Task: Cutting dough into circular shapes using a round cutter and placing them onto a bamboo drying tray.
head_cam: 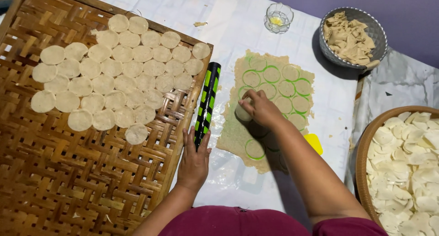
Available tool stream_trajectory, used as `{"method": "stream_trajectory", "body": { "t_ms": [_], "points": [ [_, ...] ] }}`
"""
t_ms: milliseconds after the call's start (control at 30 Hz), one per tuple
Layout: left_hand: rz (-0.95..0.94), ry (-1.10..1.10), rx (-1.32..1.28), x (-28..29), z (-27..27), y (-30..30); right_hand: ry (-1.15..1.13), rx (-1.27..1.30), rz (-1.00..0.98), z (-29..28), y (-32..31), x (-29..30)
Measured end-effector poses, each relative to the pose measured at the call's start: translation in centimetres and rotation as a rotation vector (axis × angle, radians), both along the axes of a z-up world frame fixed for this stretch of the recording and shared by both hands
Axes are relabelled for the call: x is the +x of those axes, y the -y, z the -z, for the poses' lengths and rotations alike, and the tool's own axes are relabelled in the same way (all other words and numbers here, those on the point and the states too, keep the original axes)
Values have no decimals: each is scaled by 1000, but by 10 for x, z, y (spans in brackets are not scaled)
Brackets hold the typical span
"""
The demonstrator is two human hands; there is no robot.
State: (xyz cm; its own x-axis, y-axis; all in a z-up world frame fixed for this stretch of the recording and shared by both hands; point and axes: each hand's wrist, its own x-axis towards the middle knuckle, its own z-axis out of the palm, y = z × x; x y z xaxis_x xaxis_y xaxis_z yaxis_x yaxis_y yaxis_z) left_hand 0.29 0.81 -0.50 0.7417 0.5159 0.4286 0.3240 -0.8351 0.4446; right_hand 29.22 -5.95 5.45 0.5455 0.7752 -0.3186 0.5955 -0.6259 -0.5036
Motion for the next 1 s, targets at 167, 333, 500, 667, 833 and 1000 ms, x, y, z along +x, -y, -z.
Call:
{"method": "stream_trajectory", "body": {
  "t_ms": [167,333,500,667,833,1000],
  "points": [
    [-1,-2,-3,-1,1,1,136,-114,-40,-10,-10,-26],
    [-1,12,7,0,6,-1,162,-201,-131,-19,-18,-21],
    [-4,-3,2,0,5,0,149,-228,-160,-31,-15,-25],
    [-3,-1,-1,-1,8,1,158,-217,-124,-22,-19,-23],
    [-3,5,8,0,10,-1,169,-184,-108,-16,-19,-19],
    [2,6,0,-1,8,0,90,-61,-31,-22,3,-18]
  ]
}}
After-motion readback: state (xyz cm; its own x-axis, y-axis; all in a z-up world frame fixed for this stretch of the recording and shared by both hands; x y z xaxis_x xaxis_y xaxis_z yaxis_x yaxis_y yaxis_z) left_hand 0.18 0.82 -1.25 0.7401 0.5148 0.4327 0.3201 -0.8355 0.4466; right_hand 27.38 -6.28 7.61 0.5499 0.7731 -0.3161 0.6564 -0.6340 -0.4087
